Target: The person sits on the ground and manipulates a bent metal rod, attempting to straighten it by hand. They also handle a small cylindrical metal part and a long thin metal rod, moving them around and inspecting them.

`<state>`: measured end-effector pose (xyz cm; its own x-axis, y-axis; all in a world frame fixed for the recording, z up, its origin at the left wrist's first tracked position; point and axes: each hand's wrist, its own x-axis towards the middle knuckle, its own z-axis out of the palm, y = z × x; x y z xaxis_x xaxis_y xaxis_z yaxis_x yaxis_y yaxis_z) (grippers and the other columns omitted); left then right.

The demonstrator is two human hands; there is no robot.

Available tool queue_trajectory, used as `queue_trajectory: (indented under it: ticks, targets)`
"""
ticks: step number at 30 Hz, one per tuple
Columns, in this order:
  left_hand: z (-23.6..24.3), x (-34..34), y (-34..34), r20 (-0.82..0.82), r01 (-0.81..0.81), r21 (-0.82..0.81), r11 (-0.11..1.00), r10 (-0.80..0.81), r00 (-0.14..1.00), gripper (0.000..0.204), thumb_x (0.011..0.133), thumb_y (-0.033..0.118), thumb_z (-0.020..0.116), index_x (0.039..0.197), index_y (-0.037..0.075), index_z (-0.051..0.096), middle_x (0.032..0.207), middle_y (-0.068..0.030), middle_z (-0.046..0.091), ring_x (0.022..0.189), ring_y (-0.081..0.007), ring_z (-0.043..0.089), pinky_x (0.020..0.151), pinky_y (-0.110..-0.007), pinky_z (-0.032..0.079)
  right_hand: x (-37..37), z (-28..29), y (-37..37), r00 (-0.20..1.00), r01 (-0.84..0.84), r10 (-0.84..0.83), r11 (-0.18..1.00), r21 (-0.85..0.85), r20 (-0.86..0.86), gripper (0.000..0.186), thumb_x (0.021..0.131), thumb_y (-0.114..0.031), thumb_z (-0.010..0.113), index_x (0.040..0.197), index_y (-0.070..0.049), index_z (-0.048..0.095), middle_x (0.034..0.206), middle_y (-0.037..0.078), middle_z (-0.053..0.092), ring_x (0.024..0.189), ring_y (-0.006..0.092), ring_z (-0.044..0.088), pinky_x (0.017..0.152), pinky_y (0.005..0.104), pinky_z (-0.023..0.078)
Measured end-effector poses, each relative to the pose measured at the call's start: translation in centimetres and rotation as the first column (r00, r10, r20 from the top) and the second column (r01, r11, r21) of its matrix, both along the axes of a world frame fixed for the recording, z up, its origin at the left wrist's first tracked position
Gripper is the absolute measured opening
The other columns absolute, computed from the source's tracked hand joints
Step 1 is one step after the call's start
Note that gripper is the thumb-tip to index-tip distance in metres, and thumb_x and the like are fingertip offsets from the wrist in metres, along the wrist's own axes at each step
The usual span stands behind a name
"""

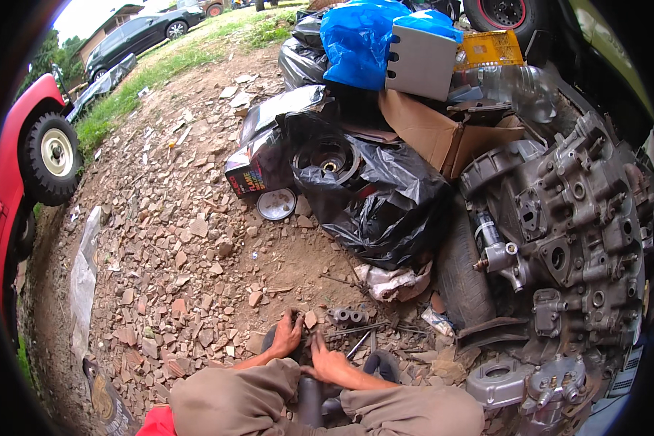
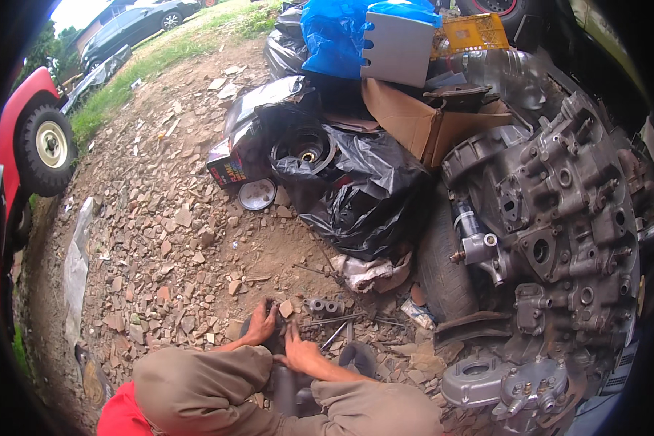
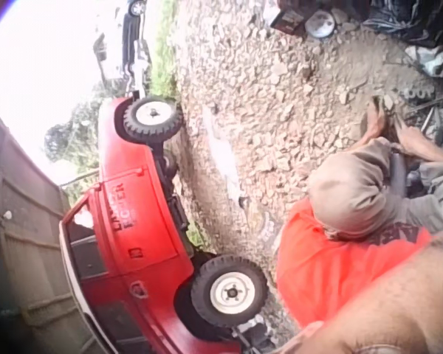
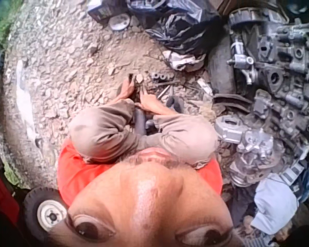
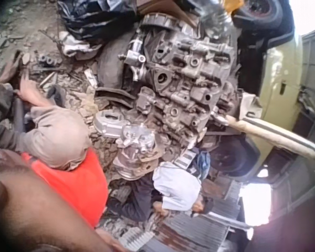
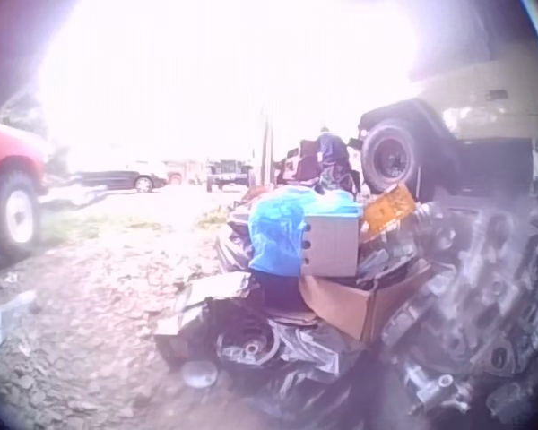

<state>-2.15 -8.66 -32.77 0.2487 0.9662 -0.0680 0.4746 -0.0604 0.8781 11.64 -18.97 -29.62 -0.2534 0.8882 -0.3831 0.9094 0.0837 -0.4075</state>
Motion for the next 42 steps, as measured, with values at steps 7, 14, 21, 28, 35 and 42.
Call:
queue_trajectory:
  ticks: [7, 14, 21, 28, 35, 42]
  targets:
    - [0.0, -0.3, 0.5, 0.007, 0.004, -0.014, 1.0, -0.004, 1.0, 0.026, 0.096, 0.019, 0.055, 0.111, -0.002, 0.053, 0.091, -0.0257, 0.066, 0.085, -0.0397, 0.065, 0.076, -0.044, 0.05, -0.3, 1.0, 0.3, 0.999, -0.042, 0.041, 0.998, -0.052, -0.019, 0.103, 0.088, -0.06, 0.056, 0.146, 0.014, 0.014, 0.153, 0.036, 0.013, 0.092, 0.0498, 0.066, 0.073, 0.0502, 0.057]
    - [1.2, -0.1, 0.4, 0.014, 0.013, -0.059, 0.998, -0.013, 1.0, 0.028, 0.097, 0.02, 0.055, 0.114, -0.002, 0.053, 0.093, -0.0264, 0.065, 0.087, -0.0391, 0.065, 0.078, -0.043, 0.05, 0.0, 1.5, 0.6, 0.997, -0.06, 0.059, 0.998, -0.02, -0.039, 0.097, 0.089, -0.058, 0.056, 0.145, 0.012, 0.019, 0.15, 0.036, 0.022, 0.089, 0.0479, 0.066, 0.075, 0.0531, 0.056]
    - [0.6, 0.2, 0.4, 0.031, 0.002, -0.018, 1.0, -0.001, 1.0, 0.028, 0.097, 0.02, 0.055, 0.112, -0.003, 0.053, 0.094, -0.0253, 0.065, 0.087, -0.0375, 0.065, 0.078, -0.042, 0.05, 0.1, -0.2, 0.5, 0.996, -0.011, 0.015, 0.999, 0.042, -0.09, 0.096, 0.089, -0.058, 0.057, 0.145, 0.011, 0.021, 0.152, 0.033, 0.022, 0.081, 0.046, 0.068, 0.07, 0.0518, 0.056]
    - [1.2, 0.3, 0.5, 0.014, 0.013, 0.046, 0.999, -0.013, 1.0, 0.027, 0.097, 0.02, 0.054, 0.112, -0.003, 0.053, 0.09, -0.0232, 0.066, 0.083, -0.0364, 0.065, 0.074, -0.042, 0.049, 0.6, 0.2, 0.5, 0.998, 0.013, -0.007, 0.996, 0.093, -0.058, 0.088, 0.089, -0.053, 0.06, 0.139, 0.013, 0.03, 0.15, 0.036, 0.023, 0.078, 0.0456, 0.068, 0.063, 0.0495, 0.057]
    - [-0.3, -0.3, 0.9, -0.031, 0.004, -0.019, 1.0, -0.005, 0.999, 0.03, 0.097, 0.021, 0.054, 0.111, -0.005, 0.054, 0.091, -0.0243, 0.065, 0.084, -0.0367, 0.064, 0.076, -0.042, 0.049, 0.3, 0.3, 0.0, 0.995, -0.002, 0.02, 0.983, 0.182, -0.099, 0.078, 0.087, -0.041, 0.066, 0.135, 0.013, 0.038, 0.143, 0.036, 0.034, 0.074, 0.0421, 0.068, 0.06, 0.047, 0.057]
    - [-0.4, 0.7, 0.8, 0.038, 0.036, -0.028, 0.999, -0.035, 0.999, 0.027, 0.096, 0.017, 0.055, 0.113, -0.004, 0.055, 0.096, -0.0257, 0.064, 0.088, -0.0365, 0.064, 0.078, -0.042, 0.049, 2.2, -3.2, 1.7, 0.98, 0.151, -0.078, 0.889, 0.432, -0.182, 0.038, 0.073, -0.007, 0.064, 0.11, -0.001, 0.059, 0.114, 0.016, 0.058, 0.086, 0.0349, 0.065, 0.073, 0.0426, 0.055]
